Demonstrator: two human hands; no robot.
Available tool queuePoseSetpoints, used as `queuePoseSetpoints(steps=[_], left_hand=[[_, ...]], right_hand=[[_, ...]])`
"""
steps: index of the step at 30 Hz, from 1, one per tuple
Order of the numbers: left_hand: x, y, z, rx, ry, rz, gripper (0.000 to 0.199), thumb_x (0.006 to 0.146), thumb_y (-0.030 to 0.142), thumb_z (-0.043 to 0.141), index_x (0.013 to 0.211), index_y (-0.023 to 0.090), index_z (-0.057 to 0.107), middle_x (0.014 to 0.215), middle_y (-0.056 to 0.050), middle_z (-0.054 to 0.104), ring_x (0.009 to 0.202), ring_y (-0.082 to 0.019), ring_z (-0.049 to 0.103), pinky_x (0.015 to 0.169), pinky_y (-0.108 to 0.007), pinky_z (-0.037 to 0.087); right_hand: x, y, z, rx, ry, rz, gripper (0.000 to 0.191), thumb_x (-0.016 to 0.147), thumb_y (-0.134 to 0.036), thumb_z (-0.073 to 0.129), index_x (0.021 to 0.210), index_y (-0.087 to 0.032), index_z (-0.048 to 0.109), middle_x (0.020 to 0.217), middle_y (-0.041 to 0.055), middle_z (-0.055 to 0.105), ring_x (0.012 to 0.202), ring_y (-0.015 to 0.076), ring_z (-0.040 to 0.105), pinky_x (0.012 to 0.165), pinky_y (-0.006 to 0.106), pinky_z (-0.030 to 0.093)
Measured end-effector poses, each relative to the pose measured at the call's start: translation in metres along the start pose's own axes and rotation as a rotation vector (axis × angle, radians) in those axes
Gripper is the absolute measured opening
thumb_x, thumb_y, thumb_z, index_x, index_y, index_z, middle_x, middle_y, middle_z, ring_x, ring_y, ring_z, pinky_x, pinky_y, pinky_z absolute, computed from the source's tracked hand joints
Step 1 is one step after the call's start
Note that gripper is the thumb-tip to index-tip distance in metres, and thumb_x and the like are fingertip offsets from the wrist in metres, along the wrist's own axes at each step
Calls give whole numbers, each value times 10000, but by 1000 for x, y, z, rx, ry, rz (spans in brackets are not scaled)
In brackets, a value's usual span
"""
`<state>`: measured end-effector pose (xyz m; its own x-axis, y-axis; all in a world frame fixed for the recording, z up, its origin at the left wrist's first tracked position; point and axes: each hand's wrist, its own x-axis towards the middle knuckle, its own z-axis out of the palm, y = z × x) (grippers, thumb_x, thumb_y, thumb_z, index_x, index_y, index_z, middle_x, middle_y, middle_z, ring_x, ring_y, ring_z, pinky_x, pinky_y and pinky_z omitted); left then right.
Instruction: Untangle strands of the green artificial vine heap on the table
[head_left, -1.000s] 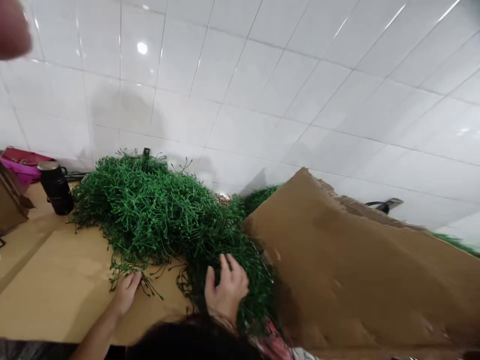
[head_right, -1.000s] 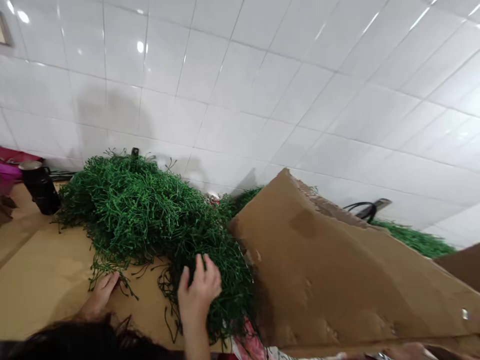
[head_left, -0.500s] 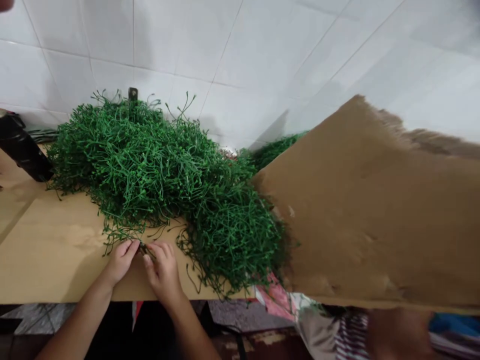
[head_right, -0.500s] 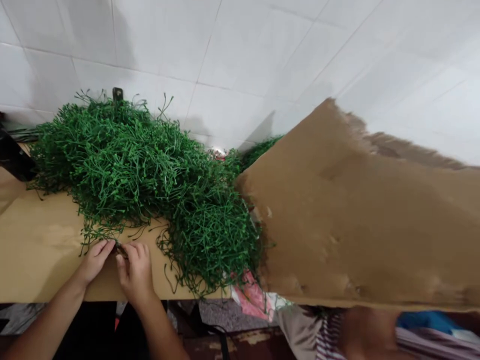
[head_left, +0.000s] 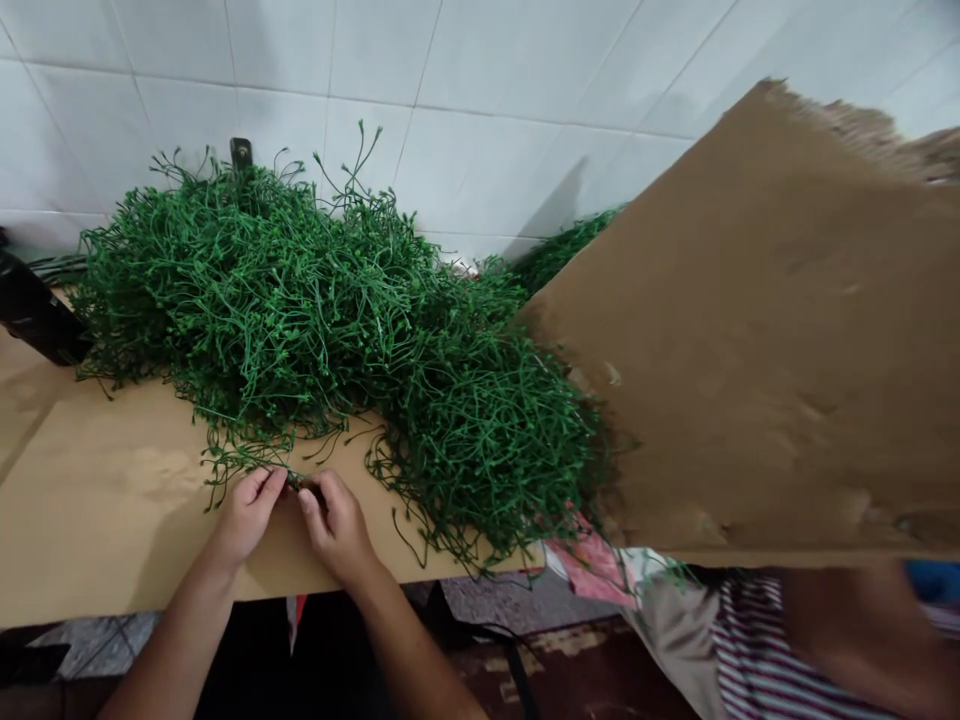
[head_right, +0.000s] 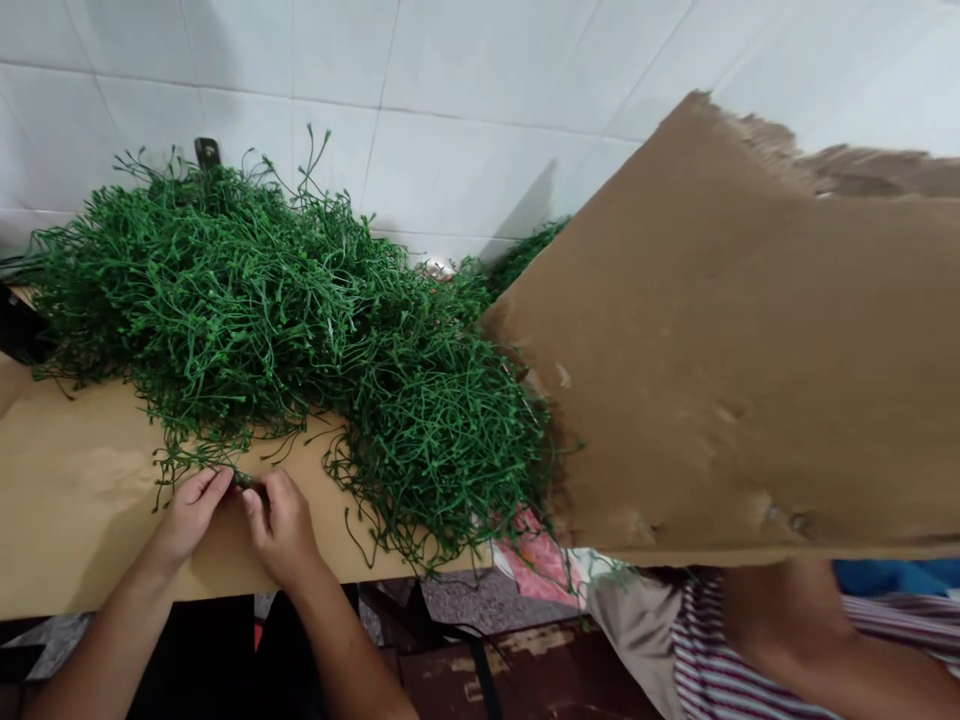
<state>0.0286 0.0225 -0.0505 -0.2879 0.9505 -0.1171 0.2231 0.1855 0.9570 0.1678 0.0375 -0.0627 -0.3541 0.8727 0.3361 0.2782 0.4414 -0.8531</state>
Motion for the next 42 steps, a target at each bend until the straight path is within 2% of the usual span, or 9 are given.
queuePoseSetpoints(steps=[3,6,16,27,38,42], left_hand=[[-1,3,1,-15,-5,-17,378,699,547,548,648,175,586,617,-18,595,640,-155,545,635,-262,463],[-1,4,1,-19,-8,-14,383,699,552,547,637,176,584,607,-19,591,636,-155,545,638,-264,467],[-3,4,1,-18,-24,-31,396,702,556,541,627,169,584,610,-10,574,631,-143,526,623,-250,450],[-2,5,0,-28,-26,-23,384,702,541,550,633,166,587,658,-26,606,685,-154,553,690,-266,464],[2,-4,-1,-41,-36,-20,412,697,581,558,684,175,625,674,-27,632,691,-164,568,688,-272,470],[0,-1,0,-76,-42,-42,417,675,577,587,708,164,637,685,-30,641,690,-158,574,685,-264,475]], right_hand=[[1,1,1,-10,-2,7,226,909,-291,360,748,-174,468,714,25,500,665,117,467,603,242,380],[1,1,1,-4,-8,3,241,913,-274,343,719,-178,448,687,16,472,643,112,446,591,236,367],[-1,1,2,-9,-34,19,218,911,-246,329,740,-179,446,712,27,487,667,120,454,611,241,374],[-1,-1,1,-12,-40,-19,217,910,-228,338,836,-170,533,772,47,557,729,131,506,666,261,414],[0,-2,1,-43,-34,3,228,904,-250,342,756,-171,496,702,37,539,667,125,496,615,244,386],[-1,-1,3,-4,-1,44,261,899,-282,372,674,-180,456,606,5,477,571,105,440,544,229,338]])
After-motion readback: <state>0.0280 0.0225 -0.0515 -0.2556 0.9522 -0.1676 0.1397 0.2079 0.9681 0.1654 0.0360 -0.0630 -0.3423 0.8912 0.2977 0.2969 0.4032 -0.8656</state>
